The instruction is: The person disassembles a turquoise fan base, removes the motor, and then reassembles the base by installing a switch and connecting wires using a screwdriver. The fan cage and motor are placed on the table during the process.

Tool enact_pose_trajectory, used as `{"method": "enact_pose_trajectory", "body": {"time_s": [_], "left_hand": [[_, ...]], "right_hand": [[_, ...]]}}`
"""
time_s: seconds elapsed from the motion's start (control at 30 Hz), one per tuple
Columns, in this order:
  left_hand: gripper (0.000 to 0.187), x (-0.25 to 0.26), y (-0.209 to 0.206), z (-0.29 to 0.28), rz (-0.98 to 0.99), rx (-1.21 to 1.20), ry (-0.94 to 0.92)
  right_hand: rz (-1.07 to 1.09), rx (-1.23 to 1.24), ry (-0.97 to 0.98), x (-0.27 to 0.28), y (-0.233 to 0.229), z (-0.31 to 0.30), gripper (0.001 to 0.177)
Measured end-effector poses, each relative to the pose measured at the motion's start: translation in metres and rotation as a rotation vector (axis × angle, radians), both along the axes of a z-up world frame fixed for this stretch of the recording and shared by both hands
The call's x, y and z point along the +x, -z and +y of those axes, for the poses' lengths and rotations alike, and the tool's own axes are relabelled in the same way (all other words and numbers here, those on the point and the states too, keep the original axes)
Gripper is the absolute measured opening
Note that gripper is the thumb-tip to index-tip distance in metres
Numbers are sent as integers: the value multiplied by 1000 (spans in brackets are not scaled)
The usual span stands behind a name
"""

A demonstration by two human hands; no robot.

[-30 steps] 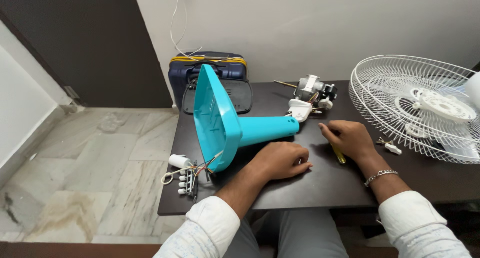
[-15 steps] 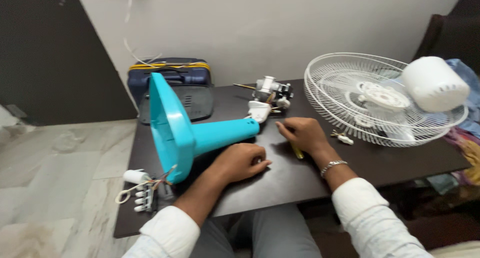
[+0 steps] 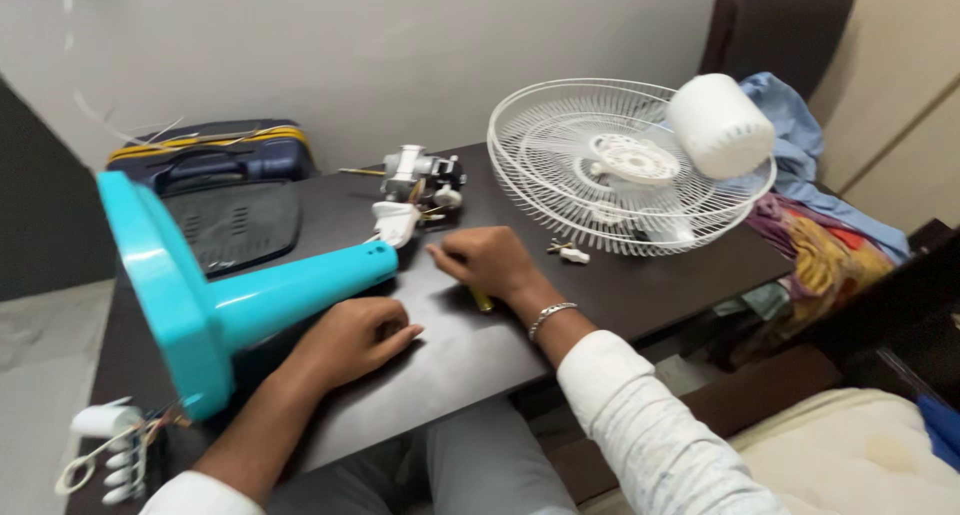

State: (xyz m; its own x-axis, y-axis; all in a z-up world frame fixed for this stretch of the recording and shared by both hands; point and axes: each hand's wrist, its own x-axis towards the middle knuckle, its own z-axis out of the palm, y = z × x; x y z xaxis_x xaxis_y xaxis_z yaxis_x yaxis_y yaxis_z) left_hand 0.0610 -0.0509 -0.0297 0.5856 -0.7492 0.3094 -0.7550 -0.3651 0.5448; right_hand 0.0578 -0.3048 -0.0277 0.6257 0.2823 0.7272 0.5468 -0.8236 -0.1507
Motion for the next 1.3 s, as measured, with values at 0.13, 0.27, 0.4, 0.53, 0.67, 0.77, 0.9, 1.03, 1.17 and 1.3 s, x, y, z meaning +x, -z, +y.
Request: {"method": "enact_pose_trajectory", "body": {"time_s": [0.13,0.27,0.4,0.53,0.67,0.77,0.9,1.03,1.17,1.3], "left_hand": [[23,-1,0,-2,37,25,-35],[23,-1,2,-3,63,53,-79],[22,-2,3,-4,72,121,-141],[24,-3,1,-5,94,164,-181],[24,-5,0,-6,103,141,-190],[23,-7,0,-6,84,127,-185],[21,-6,-1,-5,61,110,-156],[21,-7,-2,-5,42,62,-121],[19,-8,-5,-5,39,64,-98],[21,-9,-7,-5,1,35,-58]], "right_hand": [[-37,48,6,-1,0,1,34],[-69,43,-12,2,4,1,36],[-59,34,-12,1,9,4,37],[-70,43,-12,0,8,6,37],[-36,68,1,-1,6,5,36],[-47,101,2,-2,4,5,36],[-71,109,-22,-1,1,5,35],[-73,87,-45,-3,-3,5,34],[-78,78,-48,-4,-4,6,35],[-39,76,-49,-4,-4,6,37]]}}
